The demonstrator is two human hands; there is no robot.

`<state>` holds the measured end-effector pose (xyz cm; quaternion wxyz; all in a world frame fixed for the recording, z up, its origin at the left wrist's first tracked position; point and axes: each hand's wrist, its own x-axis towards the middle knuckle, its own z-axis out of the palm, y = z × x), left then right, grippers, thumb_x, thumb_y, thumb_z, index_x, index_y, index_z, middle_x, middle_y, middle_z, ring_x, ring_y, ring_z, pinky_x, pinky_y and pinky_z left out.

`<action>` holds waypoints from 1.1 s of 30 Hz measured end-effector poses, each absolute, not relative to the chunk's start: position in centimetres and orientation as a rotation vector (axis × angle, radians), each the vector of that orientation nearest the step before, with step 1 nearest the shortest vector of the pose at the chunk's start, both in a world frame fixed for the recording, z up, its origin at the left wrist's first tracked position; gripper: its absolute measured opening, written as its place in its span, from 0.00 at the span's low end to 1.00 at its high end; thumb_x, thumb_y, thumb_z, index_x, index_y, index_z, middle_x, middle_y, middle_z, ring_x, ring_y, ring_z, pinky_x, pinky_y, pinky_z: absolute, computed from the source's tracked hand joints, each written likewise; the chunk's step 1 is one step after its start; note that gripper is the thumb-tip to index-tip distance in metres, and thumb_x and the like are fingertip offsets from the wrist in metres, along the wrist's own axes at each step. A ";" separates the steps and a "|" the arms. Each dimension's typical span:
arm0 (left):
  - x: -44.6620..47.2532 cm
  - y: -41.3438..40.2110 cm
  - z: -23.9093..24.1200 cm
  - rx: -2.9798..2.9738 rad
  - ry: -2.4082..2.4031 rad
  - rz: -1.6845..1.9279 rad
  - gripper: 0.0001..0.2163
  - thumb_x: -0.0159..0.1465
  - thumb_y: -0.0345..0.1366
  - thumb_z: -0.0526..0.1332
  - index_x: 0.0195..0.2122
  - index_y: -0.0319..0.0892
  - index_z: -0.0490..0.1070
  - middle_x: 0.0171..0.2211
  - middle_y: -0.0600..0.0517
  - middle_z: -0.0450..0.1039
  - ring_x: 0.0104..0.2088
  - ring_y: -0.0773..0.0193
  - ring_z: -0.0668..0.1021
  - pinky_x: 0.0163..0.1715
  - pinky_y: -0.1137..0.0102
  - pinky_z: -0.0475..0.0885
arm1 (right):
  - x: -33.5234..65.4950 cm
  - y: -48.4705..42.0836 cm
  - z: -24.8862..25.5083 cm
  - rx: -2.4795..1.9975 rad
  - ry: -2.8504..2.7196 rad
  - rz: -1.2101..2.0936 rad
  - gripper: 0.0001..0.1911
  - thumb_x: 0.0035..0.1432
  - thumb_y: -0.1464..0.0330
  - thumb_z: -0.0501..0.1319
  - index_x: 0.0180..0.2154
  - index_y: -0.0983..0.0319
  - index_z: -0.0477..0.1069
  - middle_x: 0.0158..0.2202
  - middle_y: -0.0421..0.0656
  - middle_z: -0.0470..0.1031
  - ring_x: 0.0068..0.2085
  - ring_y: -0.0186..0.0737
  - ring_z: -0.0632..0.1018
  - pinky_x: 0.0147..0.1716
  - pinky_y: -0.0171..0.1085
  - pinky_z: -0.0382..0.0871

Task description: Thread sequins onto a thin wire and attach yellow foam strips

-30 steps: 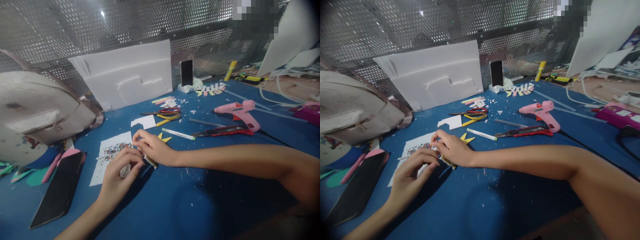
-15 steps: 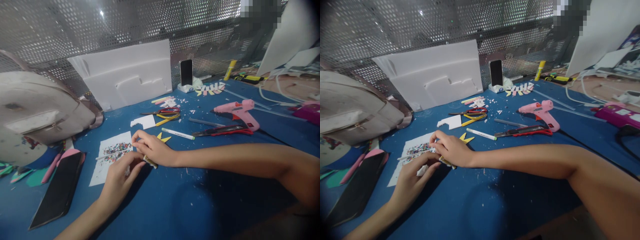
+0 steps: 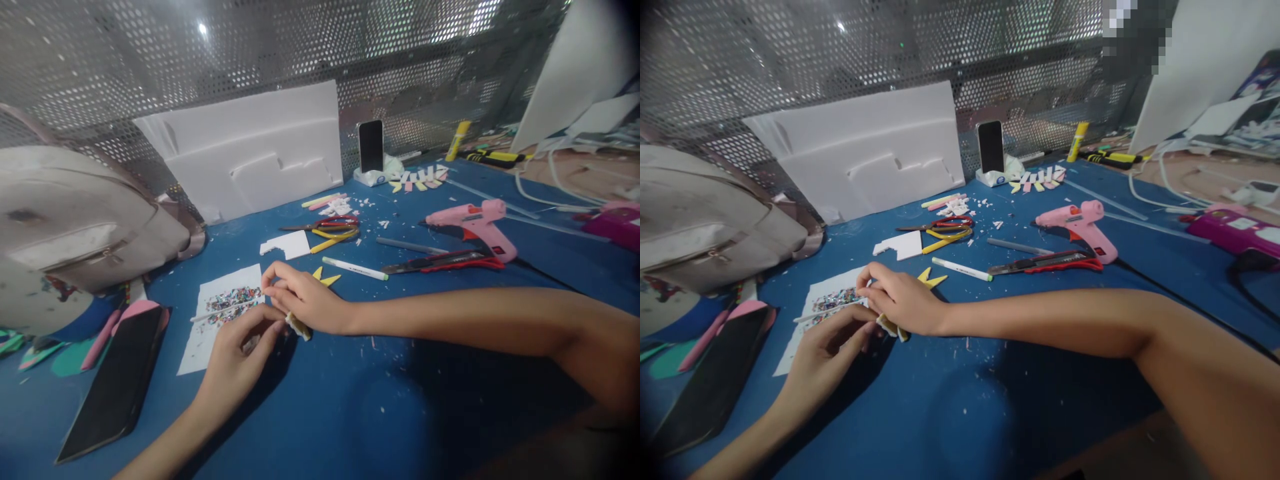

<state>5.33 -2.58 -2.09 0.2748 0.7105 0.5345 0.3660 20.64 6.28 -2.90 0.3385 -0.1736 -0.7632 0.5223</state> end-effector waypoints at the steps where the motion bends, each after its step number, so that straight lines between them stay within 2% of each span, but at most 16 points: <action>1: 5.4 -2.5 -2.1 1.875 1.426 0.977 0.08 0.67 0.34 0.56 0.32 0.43 0.73 0.27 0.53 0.75 0.25 0.67 0.74 0.26 0.74 0.69 | 20.7 6.3 -2.9 -0.451 -1.988 1.355 0.02 0.67 0.68 0.51 0.40 0.60 0.59 0.22 0.34 0.67 0.24 0.30 0.69 0.27 0.31 0.60; 7: 6.0 -2.2 -1.6 1.680 1.319 0.952 0.10 0.68 0.36 0.55 0.30 0.40 0.72 0.27 0.50 0.78 0.20 0.68 0.75 0.23 0.73 0.71 | 20.7 6.2 -2.8 -0.441 -1.985 1.307 0.01 0.66 0.71 0.51 0.39 0.60 0.60 0.23 0.32 0.63 0.23 0.28 0.64 0.27 0.31 0.58; 12: 6.0 -2.5 -1.5 1.481 1.257 1.010 0.08 0.66 0.35 0.59 0.30 0.40 0.72 0.28 0.49 0.79 0.20 0.69 0.74 0.21 0.74 0.68 | 20.7 6.2 -2.9 -0.390 -1.928 1.369 0.01 0.66 0.71 0.51 0.39 0.60 0.59 0.22 0.32 0.61 0.23 0.28 0.64 0.27 0.31 0.59; 19: 5.6 -2.9 -1.9 1.749 1.251 1.141 0.07 0.66 0.30 0.59 0.32 0.42 0.75 0.26 0.54 0.74 0.21 0.71 0.73 0.22 0.76 0.68 | 20.3 6.4 -3.3 -0.315 -1.852 1.453 0.04 0.67 0.67 0.51 0.40 0.60 0.59 0.23 0.33 0.60 0.24 0.29 0.66 0.28 0.31 0.61; 25: 5.6 -3.1 -1.9 1.894 1.244 1.282 0.07 0.65 0.28 0.59 0.33 0.43 0.75 0.39 0.51 0.69 0.26 0.71 0.72 0.20 0.77 0.69 | 20.0 6.8 -3.8 -0.325 -1.803 1.457 0.05 0.67 0.65 0.53 0.39 0.61 0.61 0.25 0.34 0.62 0.26 0.30 0.67 0.28 0.31 0.61; 28: 5.9 -3.2 -1.9 1.844 1.236 1.329 0.07 0.66 0.28 0.58 0.33 0.43 0.74 0.38 0.51 0.69 0.25 0.71 0.73 0.21 0.76 0.71 | 20.0 6.9 -3.8 -0.332 -1.799 1.450 0.05 0.67 0.66 0.53 0.39 0.60 0.61 0.25 0.34 0.62 0.27 0.30 0.66 0.29 0.31 0.61; 33: 5.8 -2.8 -2.1 1.758 1.290 1.363 0.07 0.67 0.30 0.58 0.44 0.46 0.70 0.36 0.53 0.69 0.26 0.69 0.74 0.24 0.74 0.72 | 20.0 6.9 -3.8 -0.324 -1.813 1.479 0.06 0.67 0.64 0.53 0.39 0.60 0.60 0.25 0.35 0.64 0.26 0.31 0.67 0.29 0.32 0.60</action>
